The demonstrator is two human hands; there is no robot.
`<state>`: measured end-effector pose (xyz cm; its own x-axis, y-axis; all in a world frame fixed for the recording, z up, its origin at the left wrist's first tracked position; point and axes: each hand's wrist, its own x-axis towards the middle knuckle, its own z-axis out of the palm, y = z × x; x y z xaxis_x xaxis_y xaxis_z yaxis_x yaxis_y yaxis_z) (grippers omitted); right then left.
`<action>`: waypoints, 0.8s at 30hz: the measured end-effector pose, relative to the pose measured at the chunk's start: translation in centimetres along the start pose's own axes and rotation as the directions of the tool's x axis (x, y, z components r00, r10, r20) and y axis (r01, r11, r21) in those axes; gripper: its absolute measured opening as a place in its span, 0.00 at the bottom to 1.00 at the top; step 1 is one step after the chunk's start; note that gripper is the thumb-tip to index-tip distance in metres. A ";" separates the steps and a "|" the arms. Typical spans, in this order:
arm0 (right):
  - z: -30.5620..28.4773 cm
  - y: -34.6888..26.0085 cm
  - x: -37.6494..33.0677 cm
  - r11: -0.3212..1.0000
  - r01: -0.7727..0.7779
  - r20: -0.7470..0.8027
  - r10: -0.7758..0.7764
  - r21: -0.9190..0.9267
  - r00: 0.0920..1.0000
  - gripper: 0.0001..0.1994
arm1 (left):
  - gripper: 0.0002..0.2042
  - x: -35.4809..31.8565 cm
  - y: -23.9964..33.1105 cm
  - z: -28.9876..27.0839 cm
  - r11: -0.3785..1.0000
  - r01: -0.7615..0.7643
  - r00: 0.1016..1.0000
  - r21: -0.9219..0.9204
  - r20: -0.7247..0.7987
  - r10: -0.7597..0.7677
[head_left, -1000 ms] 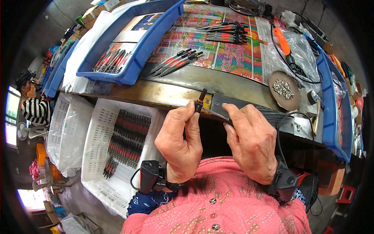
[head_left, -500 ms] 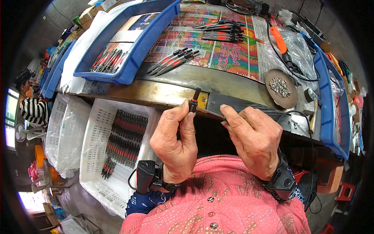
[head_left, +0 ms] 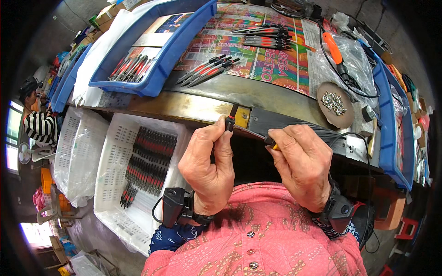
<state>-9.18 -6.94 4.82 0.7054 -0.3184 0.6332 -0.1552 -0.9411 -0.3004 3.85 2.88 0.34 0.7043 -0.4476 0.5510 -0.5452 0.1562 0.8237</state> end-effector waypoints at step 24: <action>0.2 -0.4 -0.1 0.996 -0.077 0.024 0.078 -0.045 0.997 0.17 | 0.07 0.1 -0.4 0.1 0.994 -0.089 0.996 0.064 0.025 0.088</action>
<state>-9.03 -6.48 4.78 0.7079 -0.3877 0.5904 -0.2400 -0.9182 -0.3153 4.15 2.69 0.05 0.6424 -0.4537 0.6177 -0.6338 0.1386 0.7610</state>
